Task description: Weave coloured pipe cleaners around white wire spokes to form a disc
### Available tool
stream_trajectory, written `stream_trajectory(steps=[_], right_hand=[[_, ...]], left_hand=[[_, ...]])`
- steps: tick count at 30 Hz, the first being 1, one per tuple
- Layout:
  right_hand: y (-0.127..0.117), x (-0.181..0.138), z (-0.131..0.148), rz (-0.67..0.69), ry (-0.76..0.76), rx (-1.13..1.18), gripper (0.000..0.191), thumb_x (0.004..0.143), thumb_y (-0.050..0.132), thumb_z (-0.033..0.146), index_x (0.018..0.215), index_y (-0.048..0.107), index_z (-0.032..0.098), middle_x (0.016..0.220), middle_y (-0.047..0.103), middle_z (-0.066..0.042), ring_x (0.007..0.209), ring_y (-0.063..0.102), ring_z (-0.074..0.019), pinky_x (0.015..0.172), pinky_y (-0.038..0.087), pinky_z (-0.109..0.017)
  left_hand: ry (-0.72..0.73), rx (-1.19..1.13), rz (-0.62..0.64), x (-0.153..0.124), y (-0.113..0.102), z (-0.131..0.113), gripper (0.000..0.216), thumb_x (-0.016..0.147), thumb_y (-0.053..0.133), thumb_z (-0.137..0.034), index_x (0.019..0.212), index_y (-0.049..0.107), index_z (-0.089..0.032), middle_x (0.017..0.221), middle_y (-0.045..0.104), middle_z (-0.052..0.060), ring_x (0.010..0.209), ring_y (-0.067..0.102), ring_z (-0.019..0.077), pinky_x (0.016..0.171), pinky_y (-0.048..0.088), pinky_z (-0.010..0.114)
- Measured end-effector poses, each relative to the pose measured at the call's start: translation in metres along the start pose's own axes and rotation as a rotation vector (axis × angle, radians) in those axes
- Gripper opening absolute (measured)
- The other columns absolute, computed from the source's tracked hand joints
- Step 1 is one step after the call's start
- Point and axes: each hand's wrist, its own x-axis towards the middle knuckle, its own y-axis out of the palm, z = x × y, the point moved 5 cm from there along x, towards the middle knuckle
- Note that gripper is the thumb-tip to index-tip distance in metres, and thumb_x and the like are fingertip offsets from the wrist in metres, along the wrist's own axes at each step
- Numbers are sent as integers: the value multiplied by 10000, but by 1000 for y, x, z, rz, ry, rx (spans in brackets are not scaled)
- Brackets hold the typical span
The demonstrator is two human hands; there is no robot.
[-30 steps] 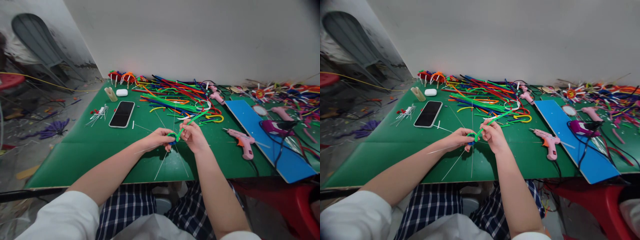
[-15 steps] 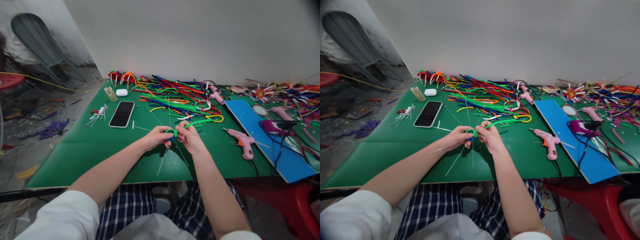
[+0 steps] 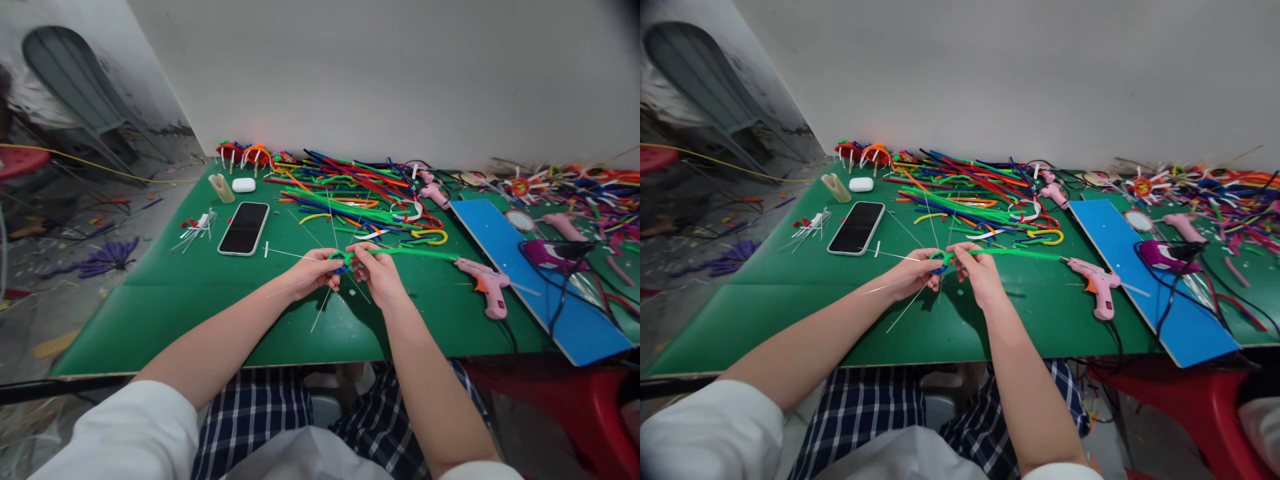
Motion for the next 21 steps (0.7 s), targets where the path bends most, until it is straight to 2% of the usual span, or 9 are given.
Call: stream_trajectory(steps=[3, 7, 11, 21], right_hand=[[-1, -1, 0, -18, -15, -29, 173, 659, 604, 343, 735, 603, 187, 602, 512, 21, 543, 456, -80, 415, 328, -177], [1, -1, 3, -10, -74, -84, 165, 596, 660, 292, 709, 594, 191, 641, 545, 28, 486, 426, -60, 409, 327, -186], [0, 1, 4, -19, -114, -152, 166, 602, 649, 301, 700, 587, 182, 633, 545, 26, 473, 421, -59, 404, 334, -187], [-5, 2, 3, -144, -161, -284, 170, 623, 621, 319, 712, 587, 178, 606, 544, 22, 497, 453, -75, 398, 350, -180]], left_hand=[[3, -22, -3, 0, 0, -2, 222, 664, 627, -270, 776, 513, -116, 465, 515, -45, 385, 481, 51, 445, 446, 196], [-5, -39, 18, -1, 1, -2, 220, 655, 632, -263, 756, 506, -113, 468, 512, -45, 379, 482, 49, 446, 446, 194], [-6, -21, 5, 0, 0, -1, 226, 654, 636, -272, 749, 503, -116, 459, 515, -40, 383, 483, 52, 440, 452, 194], [136, 88, -134, 3, -7, -4, 238, 647, 640, -272, 793, 520, -127, 518, 531, -42, 444, 530, 72, 464, 479, 214]])
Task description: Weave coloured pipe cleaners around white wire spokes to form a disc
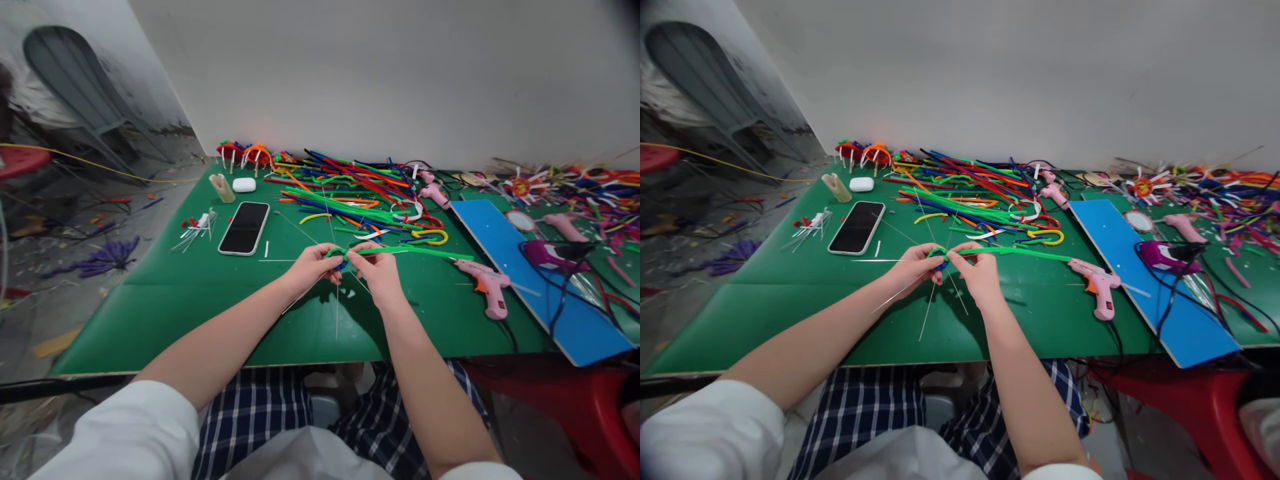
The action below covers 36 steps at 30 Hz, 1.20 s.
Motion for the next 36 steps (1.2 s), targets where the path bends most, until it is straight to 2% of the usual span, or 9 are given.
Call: stream_trajectory(steps=[8, 14, 18, 22, 26, 36], right_hand=[[3, -1, -7, -99, 80, 87, 223, 615, 624, 370, 678, 541, 172, 533, 492, 40, 471, 444, -75, 384, 354, -179], [5, -1, -12, -98, 91, 127, 226, 621, 623, 374, 679, 519, 181, 531, 484, 44, 491, 456, -84, 387, 364, -179], [1, -1, -3, -56, -13, -45, 196, 668, 582, 370, 753, 570, 194, 687, 559, 10, 546, 487, -90, 420, 395, -194], [1, -4, 16, 15, -224, -293, 160, 726, 531, 318, 787, 621, 201, 833, 589, -24, 683, 541, -118, 483, 408, -209], [2, -9, 27, 7, -375, -398, 125, 744, 521, 262, 752, 622, 190, 802, 595, -36, 754, 551, -135, 508, 408, -217], [4, -12, 33, -45, -537, -505, 127, 739, 525, 253, 753, 634, 189, 756, 615, -38, 698, 561, -134, 640, 446, -264]], left_hand=[[120, 69, -56, -2, 0, -7, 254, 661, 622, -288, 845, 536, -136, 576, 560, -29, 494, 562, 87, 495, 477, 212], [94, 18, -89, -1, -1, -6, 252, 646, 636, -284, 821, 537, -133, 599, 553, -32, 494, 552, 78, 502, 486, 220], [29, -43, -57, 0, -2, -4, 234, 654, 633, -270, 825, 542, -139, 568, 549, -33, 473, 537, 74, 488, 486, 224], [-12, -89, -11, 0, -2, -3, 264, 674, 611, -255, 910, 551, -153, 500, 530, -40, 430, 513, 70, 466, 476, 217], [-37, -125, 20, 0, -2, -3, 236, 677, 604, -234, 887, 549, -142, 484, 528, -35, 410, 501, 69, 454, 473, 215], [-1, -153, -8, 0, -2, -4, 209, 685, 601, -231, 860, 525, -144, 481, 536, -34, 416, 499, 63, 459, 471, 203]])
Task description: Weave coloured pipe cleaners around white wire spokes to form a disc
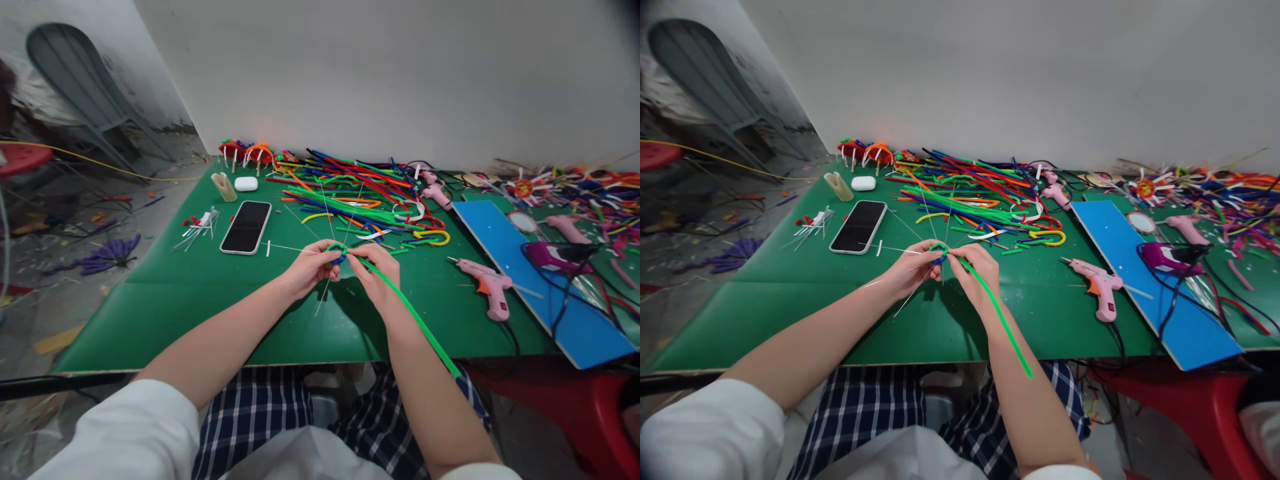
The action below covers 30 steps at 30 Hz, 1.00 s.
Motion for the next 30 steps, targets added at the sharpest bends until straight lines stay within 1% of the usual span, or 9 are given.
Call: stream_trajectory(steps=[4, 8, 12, 15, 21, 30], right_hand=[[1, 0, 0, -5, 90, -13, 140, 731, 521, 285, 710, 624, 192, 713, 601, -27, 640, 531, -129, 567, 415, -255], [4, -4, -1, -31, 238, 2, 153, 711, 520, 313, 676, 604, 191, 672, 576, -14, 607, 509, -126, 533, 397, -252], [10, -9, -7, -49, 398, 88, 175, 671, 538, 343, 669, 599, 179, 645, 572, -11, 588, 502, -125, 526, 398, -252], [15, -12, -13, -62, 476, 177, 190, 649, 555, 358, 663, 591, 173, 639, 580, -10, 563, 494, -119, 511, 396, -250], [22, -16, -21, -97, 555, 276, 212, 623, 588, 373, 654, 577, 163, 588, 564, -3, 524, 468, -106, 490, 405, -247], [23, -17, -16, -106, 581, 322, 217, 622, 591, 374, 677, 600, 164, 638, 578, -19, 549, 479, -108, 479, 419, -240]], left_hand=[[7, 4, -40, -1, -1, 0, 209, 671, 614, -231, 840, 528, -144, 495, 536, -37, 424, 502, 62, 451, 469, 198], [31, 13, -81, -1, -1, -1, 225, 649, 632, -235, 829, 531, -144, 524, 543, -36, 439, 512, 64, 451, 467, 199], [57, 24, -111, 0, -3, -1, 241, 636, 641, -243, 823, 532, -139, 525, 545, -34, 443, 516, 67, 449, 466, 201], [66, 33, -125, 0, -4, -1, 254, 628, 647, -252, 825, 531, -140, 538, 551, -32, 449, 521, 69, 450, 468, 201], [85, 36, -133, 0, -4, -2, 255, 629, 648, -250, 828, 535, -137, 539, 551, -31, 449, 522, 69, 451, 467, 201], [86, 9, -153, 0, -5, -2, 234, 630, 647, -242, 809, 534, -142, 562, 561, -29, 462, 530, 70, 458, 469, 201]])
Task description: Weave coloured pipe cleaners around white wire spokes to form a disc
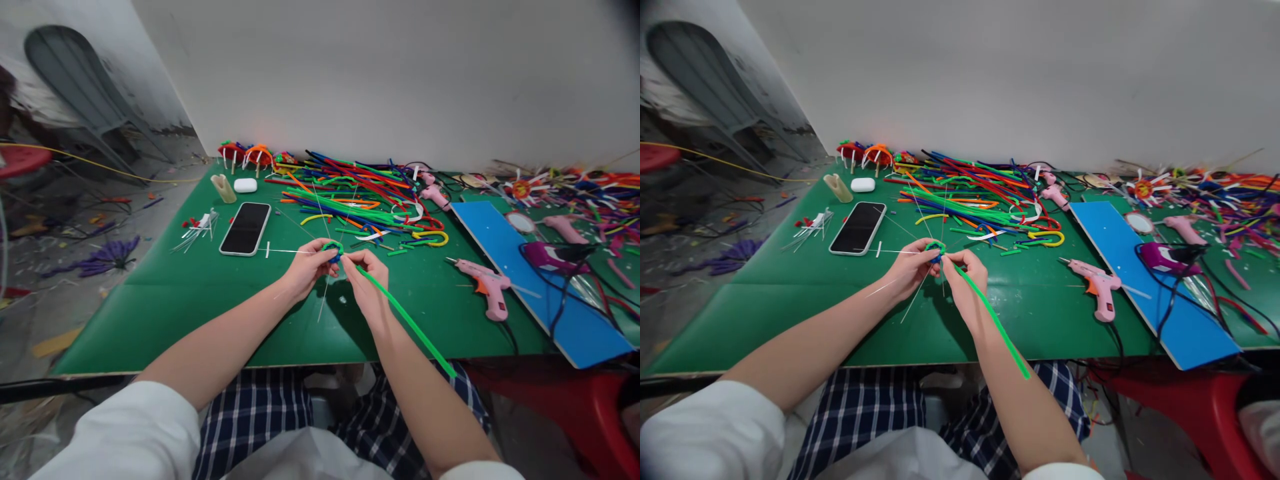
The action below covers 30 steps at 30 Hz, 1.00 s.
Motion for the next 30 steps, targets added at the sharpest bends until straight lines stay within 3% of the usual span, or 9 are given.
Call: stream_trajectory(steps=[7, 17, 22, 26, 30], right_hand=[[0, -3, 7, 10, -11, 7, 217, 631, 581, 370, 680, 600, 160, 661, 583, -20, 557, 489, -106, 490, 429, -241], [3, -7, 11, 73, -112, 16, 292, 685, 549, 350, 921, 600, 185, 840, 630, -43, 688, 570, -144, 587, 462, -268], [-8, -8, 20, -48, -224, -78, 269, 735, 509, 351, 954, 590, 217, 968, 599, -54, 827, 563, -166, 660, 470, -293], [-8, -9, 28, -13, -382, -130, 181, 757, 500, 299, 883, 618, 242, 929, 604, -37, 878, 551, -162, 768, 452, -318], [-7, -6, 28, 7, -397, -143, 172, 762, 495, 277, 840, 641, 229, 864, 619, -33, 837, 563, -154, 774, 440, -309]], left_hand=[[-3, 2, -11, -1, 1, 0, 238, 626, 647, -252, 803, 528, -145, 565, 554, -30, 462, 524, 69, 459, 459, 201], [112, 35, -109, -1, -2, -8, 275, 622, 647, -279, 824, 496, -171, 643, 547, -39, 502, 528, 71, 475, 459, 206], [150, 129, -40, -5, 5, -10, 296, 658, 619, -312, 898, 515, -174, 638, 550, -24, 521, 532, 87, 476, 461, 216], [170, 181, -22, -7, 6, -11, 269, 661, 618, -318, 865, 551, -156, 663, 559, -10, 499, 518, 76, 474, 457, 215], [94, 153, 34, -6, 7, -6, 306, 649, 631, -307, 898, 562, -142, 692, 565, 0, 499, 514, 74, 489, 469, 233]])
